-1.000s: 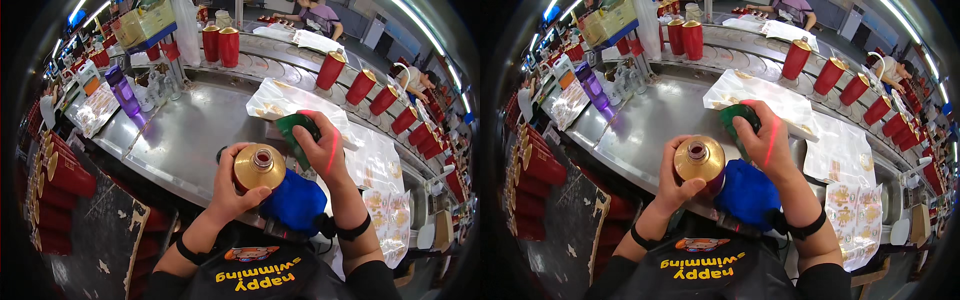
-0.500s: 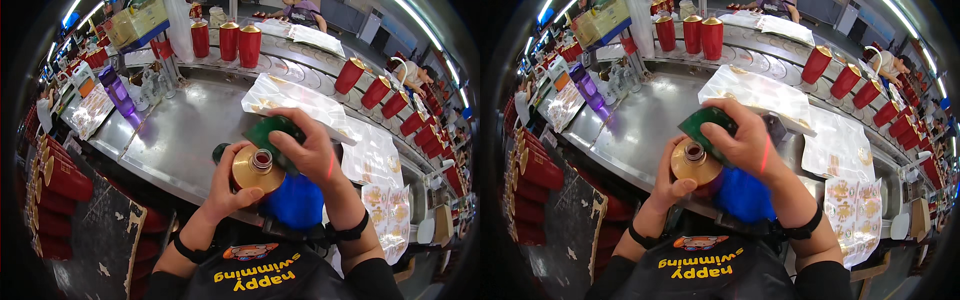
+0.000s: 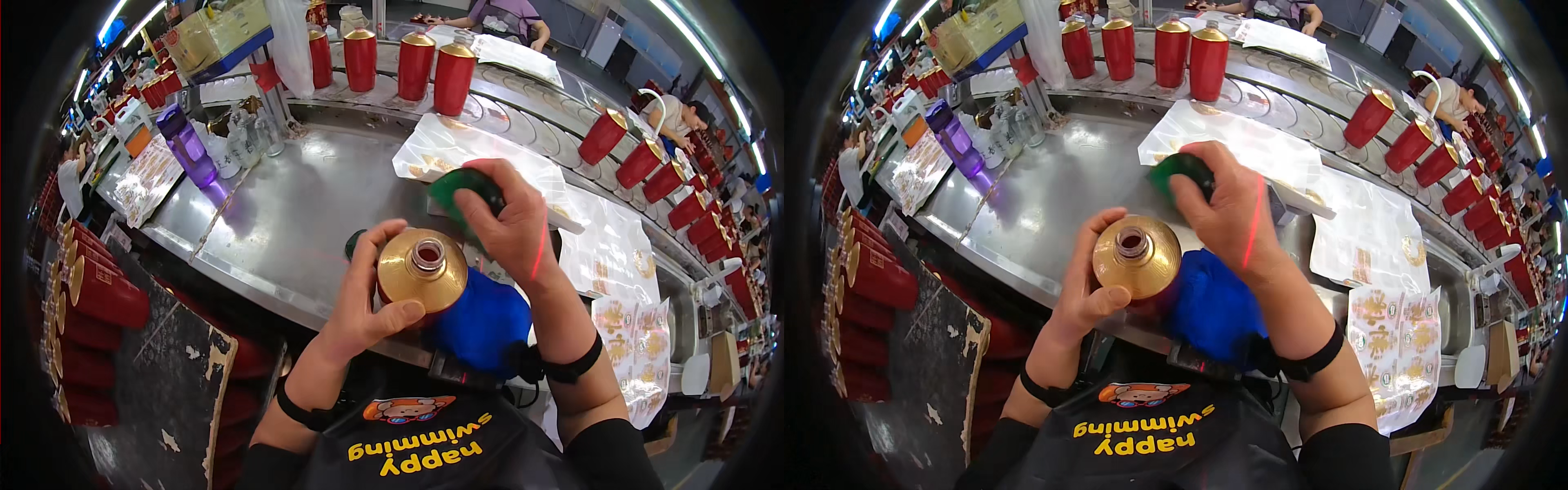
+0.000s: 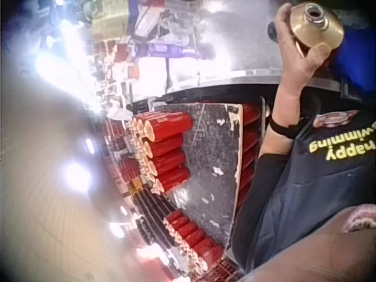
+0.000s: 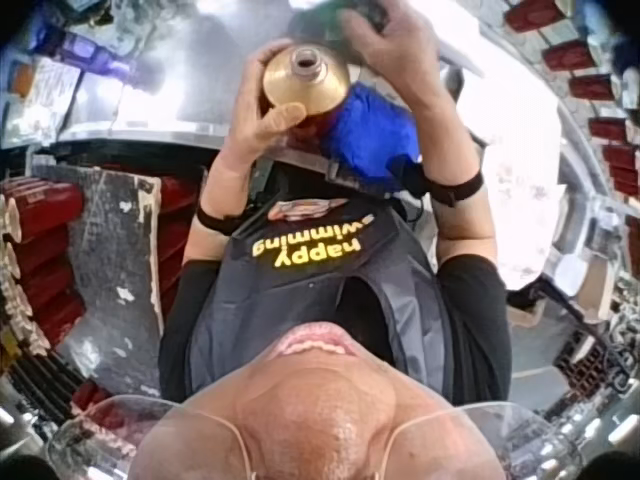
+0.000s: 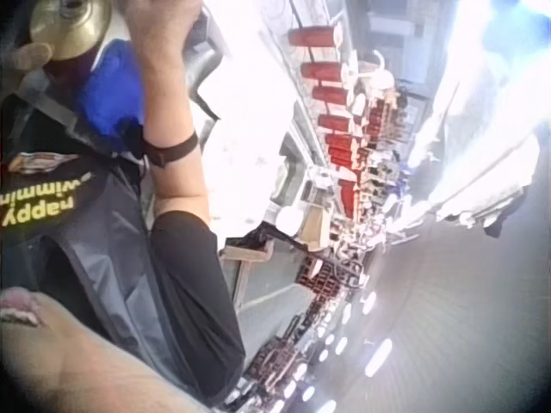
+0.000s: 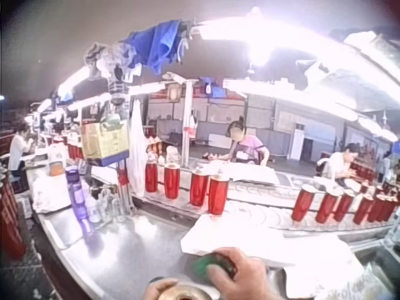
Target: Manually applying and smoothing labels onto red bottles in a factory line.
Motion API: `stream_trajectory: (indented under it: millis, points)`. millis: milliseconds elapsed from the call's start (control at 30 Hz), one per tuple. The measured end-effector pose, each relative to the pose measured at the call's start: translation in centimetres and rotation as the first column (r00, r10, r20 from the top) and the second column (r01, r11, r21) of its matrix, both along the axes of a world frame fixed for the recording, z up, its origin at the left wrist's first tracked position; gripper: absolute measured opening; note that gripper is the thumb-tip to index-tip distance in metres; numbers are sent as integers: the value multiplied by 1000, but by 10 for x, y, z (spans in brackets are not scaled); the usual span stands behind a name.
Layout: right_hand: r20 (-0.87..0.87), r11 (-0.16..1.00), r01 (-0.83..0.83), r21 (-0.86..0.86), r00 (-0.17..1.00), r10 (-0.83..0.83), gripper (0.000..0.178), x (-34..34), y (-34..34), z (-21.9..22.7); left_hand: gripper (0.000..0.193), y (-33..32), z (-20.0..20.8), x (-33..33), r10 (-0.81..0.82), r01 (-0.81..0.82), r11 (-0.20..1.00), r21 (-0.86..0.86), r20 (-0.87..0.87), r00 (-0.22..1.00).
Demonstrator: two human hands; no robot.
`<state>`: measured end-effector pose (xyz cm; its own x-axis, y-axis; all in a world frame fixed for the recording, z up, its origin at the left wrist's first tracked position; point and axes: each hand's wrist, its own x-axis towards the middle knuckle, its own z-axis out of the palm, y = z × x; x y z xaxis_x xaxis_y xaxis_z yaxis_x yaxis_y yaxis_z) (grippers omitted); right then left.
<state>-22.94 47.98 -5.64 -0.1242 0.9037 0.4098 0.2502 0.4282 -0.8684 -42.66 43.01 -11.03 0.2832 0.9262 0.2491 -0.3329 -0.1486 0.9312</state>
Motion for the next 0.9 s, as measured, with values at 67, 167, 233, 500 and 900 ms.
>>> stream_trajectory:
  millis: [67,167,233,500,900]
  points:
    - [-299,976,-121,-183,952,62,29,-1,-3,10,96,4,0,-6,-129,128,992,-9,-52,990]
    - [94,999,-46,25,995,43,28,-3,1,2,93,9,4,-8,-248,248,966,-65,20,969]
    - [11,998,39,-57,999,-39,28,1,6,2,91,2,6,-4,-157,160,986,-54,51,986]
    - [-340,969,-175,-176,934,107,27,-2,-1,10,82,3,-1,0,-89,90,996,19,-46,995]
    - [-241,974,-166,-152,962,126,28,-4,2,9,82,10,-1,-4,-213,216,975,-49,54,976]
